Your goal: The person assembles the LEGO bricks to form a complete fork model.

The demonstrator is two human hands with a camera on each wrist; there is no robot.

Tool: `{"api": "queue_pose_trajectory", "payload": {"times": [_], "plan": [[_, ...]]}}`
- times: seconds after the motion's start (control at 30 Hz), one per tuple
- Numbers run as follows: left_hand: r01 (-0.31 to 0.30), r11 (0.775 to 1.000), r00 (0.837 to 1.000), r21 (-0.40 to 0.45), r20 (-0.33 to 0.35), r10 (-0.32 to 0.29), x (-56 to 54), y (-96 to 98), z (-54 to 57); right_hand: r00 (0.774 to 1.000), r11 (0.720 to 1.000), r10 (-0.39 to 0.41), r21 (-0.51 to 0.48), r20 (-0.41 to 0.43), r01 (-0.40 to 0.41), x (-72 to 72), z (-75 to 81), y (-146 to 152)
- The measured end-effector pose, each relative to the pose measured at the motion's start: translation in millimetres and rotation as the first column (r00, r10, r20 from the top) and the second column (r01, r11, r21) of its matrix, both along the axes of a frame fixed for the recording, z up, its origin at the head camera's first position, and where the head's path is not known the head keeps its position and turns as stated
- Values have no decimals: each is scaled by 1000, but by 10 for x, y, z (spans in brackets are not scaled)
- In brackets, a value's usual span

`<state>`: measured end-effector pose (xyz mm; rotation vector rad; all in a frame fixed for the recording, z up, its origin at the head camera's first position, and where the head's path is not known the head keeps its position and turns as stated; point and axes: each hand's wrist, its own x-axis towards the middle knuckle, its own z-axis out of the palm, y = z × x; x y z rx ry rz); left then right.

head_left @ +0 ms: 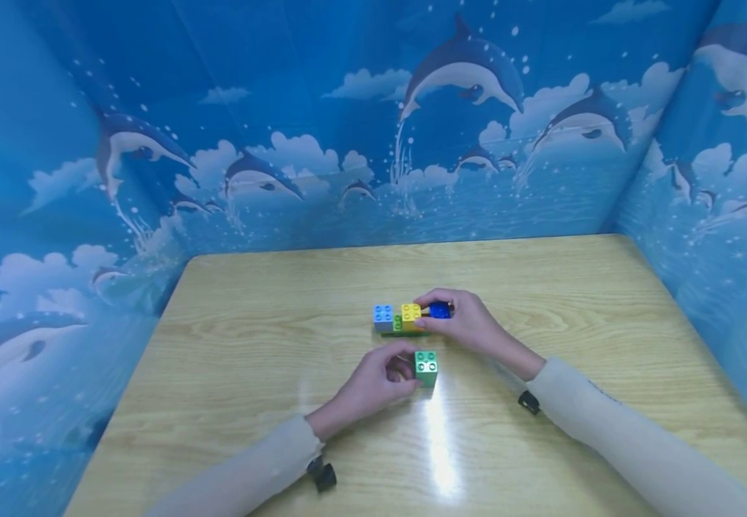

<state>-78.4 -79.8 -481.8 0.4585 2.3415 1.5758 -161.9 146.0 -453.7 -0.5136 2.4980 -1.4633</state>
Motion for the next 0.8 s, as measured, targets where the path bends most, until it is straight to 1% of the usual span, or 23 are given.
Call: {"api": "queue_pose_trajectory", "payload": {"times": [0.33, 0.5, 0.63, 0.8], "plan": [[12, 1000, 1000, -16, -5, -12, 0, -10, 14, 1000, 1000, -8, -1, 22, 8, 3, 11, 16], [17, 999, 999, -28, 31, -16, 6, -52, 39, 1000, 1000, -6, -8, 18, 6, -2, 5, 8], [-6, 1000, 999, -31, 45, 7, 20, -143, 61, 1000, 1000, -1, 2, 4, 1, 0, 9, -4], [-59, 998, 998, -33, 30, 60, 9, -287, 63, 1000, 1000, -6, 22, 1, 6, 5, 12, 5]]}}
